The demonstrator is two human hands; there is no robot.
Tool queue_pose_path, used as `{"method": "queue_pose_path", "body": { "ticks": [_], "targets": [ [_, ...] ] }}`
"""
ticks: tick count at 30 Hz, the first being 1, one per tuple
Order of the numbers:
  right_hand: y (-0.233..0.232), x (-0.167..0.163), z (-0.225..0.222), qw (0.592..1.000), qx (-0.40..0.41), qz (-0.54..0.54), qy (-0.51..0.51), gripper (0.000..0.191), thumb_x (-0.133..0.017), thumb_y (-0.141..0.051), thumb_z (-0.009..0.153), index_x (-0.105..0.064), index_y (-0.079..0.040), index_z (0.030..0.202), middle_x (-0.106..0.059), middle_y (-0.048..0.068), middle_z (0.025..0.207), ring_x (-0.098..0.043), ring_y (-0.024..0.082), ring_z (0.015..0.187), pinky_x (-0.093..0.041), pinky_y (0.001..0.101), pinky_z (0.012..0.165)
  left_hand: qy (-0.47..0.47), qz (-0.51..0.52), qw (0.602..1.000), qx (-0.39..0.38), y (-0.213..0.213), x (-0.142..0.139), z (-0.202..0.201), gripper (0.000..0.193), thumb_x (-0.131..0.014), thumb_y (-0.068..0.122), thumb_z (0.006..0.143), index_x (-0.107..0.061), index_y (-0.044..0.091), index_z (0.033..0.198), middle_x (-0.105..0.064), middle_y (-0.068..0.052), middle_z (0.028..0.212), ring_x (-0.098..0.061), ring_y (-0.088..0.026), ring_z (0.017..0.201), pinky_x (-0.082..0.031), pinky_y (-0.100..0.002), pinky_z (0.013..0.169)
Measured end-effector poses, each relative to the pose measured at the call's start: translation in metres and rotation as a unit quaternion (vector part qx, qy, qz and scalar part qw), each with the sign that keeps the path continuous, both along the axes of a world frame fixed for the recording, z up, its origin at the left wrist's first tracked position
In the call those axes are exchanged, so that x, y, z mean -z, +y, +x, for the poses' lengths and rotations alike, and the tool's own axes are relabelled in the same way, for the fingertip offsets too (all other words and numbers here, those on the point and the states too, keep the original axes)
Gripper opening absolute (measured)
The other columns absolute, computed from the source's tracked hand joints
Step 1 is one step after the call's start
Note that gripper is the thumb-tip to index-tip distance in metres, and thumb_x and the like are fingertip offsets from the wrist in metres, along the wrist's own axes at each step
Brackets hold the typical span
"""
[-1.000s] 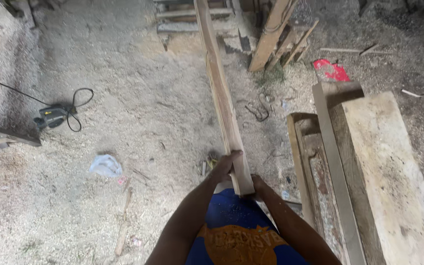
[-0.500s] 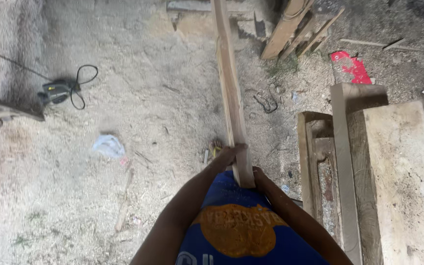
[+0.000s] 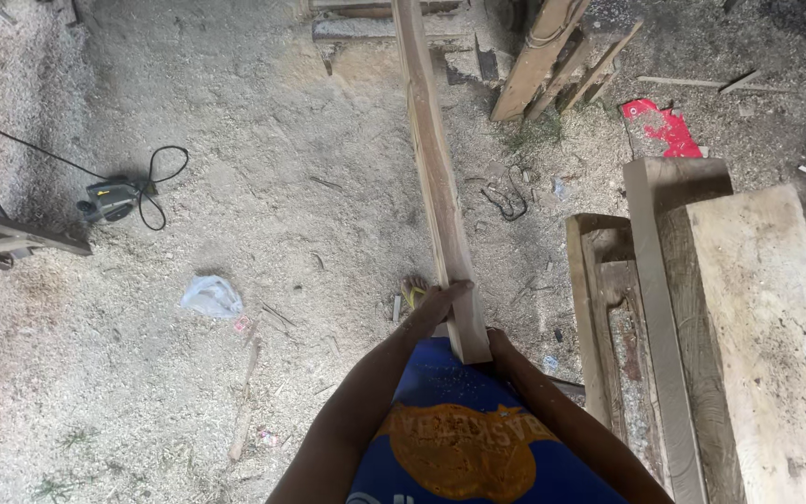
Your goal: The person gathers long wooden planks and strips from piles on the ground, aligns them by hand, and carries them across the workshop. They briefly hold a power sander against a plank, then continue picking up, matching, and stacking the lumber into piles.
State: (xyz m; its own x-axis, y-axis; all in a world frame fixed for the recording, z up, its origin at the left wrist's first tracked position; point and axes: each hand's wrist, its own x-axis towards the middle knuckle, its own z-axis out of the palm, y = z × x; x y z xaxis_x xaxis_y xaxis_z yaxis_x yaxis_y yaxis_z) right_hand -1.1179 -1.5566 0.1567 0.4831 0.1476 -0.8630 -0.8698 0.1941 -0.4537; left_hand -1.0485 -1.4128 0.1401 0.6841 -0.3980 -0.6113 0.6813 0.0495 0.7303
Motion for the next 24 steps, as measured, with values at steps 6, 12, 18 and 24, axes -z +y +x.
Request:
{"method": "queue_pose_path", "body": {
  "ticks": [6, 12, 18, 24],
  "targets": [
    [-0.004, 0.01, -0.033, 0.998, 0.032, 0.044, 0.044, 0.051, -0.032, -0.027, 0.104, -0.059, 0.01, 0.127, -0.07, 0.024, 0.1, -0.073, 0.029, 0.074, -0.064, 0.0397, 0.06, -0.01, -0.024, 1.0, 0.007, -0.003, 0.005, -0.03, 0.078, -0.071, 0.054, 0.084, -0.059, -0.006, 0.133, -0.07, -0.026, 0.109, -0.074, -0.033, 0.092, -0.061, -0.043, 0.082],
    [-0.002, 0.016, -0.075, 0.994, 0.097, 0.022, 0.046, 0.044, -0.035, -0.019, 0.104, -0.056, 0.01, 0.128, -0.071, 0.026, 0.108, -0.074, 0.035, 0.086, -0.067, 0.0422, 0.067, 0.023, -0.03, 0.999, 0.028, -0.004, 0.021, -0.074, 0.083, -0.074, 0.051, 0.082, -0.053, -0.008, 0.136, -0.07, -0.022, 0.112, -0.074, -0.033, 0.101, -0.062, -0.042, 0.09],
    [-0.004, 0.011, -0.073, 0.964, 0.206, 0.126, 0.109, 0.048, -0.029, -0.024, 0.105, -0.053, 0.01, 0.13, -0.07, 0.026, 0.105, -0.074, 0.034, 0.082, -0.065, 0.0435, 0.066, 0.056, 0.007, 0.998, 0.031, -0.008, 0.018, -0.076, 0.083, -0.075, 0.051, 0.082, -0.057, -0.014, 0.131, -0.072, -0.026, 0.114, -0.074, -0.036, 0.102, -0.061, -0.042, 0.09],
    [-0.007, 0.0, -0.049, 0.996, 0.064, 0.036, 0.043, 0.044, -0.038, -0.017, 0.105, -0.055, 0.016, 0.129, -0.07, 0.027, 0.101, -0.074, 0.035, 0.075, -0.066, 0.0483, 0.063, 0.045, 0.002, 0.999, 0.026, -0.009, 0.004, -0.047, 0.08, -0.074, 0.051, 0.083, -0.058, -0.011, 0.132, -0.072, -0.025, 0.112, -0.075, -0.036, 0.1, -0.062, -0.041, 0.09]
  ]
}}
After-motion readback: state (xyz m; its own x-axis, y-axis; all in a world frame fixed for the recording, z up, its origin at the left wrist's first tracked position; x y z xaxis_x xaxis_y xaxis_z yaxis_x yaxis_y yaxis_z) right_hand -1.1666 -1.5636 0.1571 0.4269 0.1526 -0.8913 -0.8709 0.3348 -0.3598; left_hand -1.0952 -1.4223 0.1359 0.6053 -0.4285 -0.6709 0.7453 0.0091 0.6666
